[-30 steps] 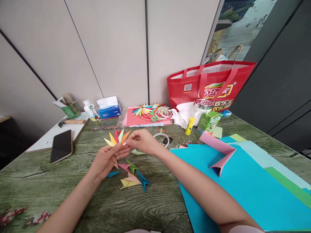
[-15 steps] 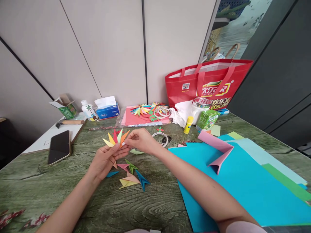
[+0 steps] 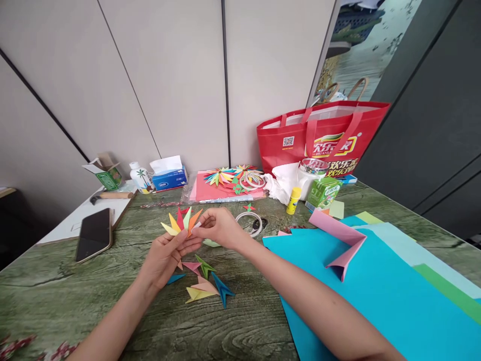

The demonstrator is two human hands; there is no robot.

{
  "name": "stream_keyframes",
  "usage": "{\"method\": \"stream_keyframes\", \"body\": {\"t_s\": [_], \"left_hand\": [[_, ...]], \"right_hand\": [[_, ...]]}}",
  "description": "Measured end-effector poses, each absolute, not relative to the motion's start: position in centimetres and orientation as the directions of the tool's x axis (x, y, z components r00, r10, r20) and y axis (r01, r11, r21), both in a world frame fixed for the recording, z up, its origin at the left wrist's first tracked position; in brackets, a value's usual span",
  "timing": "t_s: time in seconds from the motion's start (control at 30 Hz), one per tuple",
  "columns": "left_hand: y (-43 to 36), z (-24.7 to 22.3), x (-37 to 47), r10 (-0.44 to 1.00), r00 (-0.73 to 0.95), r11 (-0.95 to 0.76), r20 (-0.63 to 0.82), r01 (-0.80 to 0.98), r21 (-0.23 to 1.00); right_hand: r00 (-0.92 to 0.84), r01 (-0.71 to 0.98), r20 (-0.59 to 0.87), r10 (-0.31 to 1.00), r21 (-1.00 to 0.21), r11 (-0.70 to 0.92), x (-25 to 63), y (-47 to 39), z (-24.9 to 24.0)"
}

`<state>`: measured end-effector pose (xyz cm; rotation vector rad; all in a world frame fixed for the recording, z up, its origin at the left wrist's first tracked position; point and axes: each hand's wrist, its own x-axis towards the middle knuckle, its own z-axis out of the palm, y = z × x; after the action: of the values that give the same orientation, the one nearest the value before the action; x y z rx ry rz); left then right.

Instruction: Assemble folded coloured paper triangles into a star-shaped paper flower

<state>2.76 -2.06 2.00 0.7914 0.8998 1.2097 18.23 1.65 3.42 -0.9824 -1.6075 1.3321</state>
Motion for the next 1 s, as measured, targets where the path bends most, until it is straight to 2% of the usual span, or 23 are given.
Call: {"method": "stream_keyframes", "body": {"t_s": [0.2, 0.37, 0.67, 0.9, 1.0], "left_hand": [[-2.0, 2.0, 3.0, 0.986, 0.095, 0.167, -0.14, -0.43, 0.887], [-1.9, 1.7, 3.1, 0.991, 0.088, 0.127, -0.101, -0.366, 0.922], [-2.2, 1.9, 3.0, 0.999, -0.008, 0.043, -0.046, -0.237, 0.971], [-2.0, 1.3, 3.0, 0.998, -0.053, -0.052, 0.04, -0.23, 0.972], [-2.3, 1.3, 3.0, 0.981, -0.092, -0.182, 0.172, -0.107, 0.978]], "right_hand": [[-0.346, 0.114, 0.161, 0.924, -0.971, 0.211, 18.2, 1.5, 2.9], [-0.333, 0.203, 0.177, 0.926, -0.946, 0.253, 18.5, 1.3, 3.4], [-0.312, 0.245, 0.111, 0.944, -0.95, 0.192, 18.6, 0.7, 4.1], [-0.3, 0.156, 0.156, 0.941, -0.965, 0.21, 18.3, -0.1, 4.6], [-0.449, 0.02, 0.099, 0.888, -0.993, 0.12, 19.0, 0.0, 5.5]]}}
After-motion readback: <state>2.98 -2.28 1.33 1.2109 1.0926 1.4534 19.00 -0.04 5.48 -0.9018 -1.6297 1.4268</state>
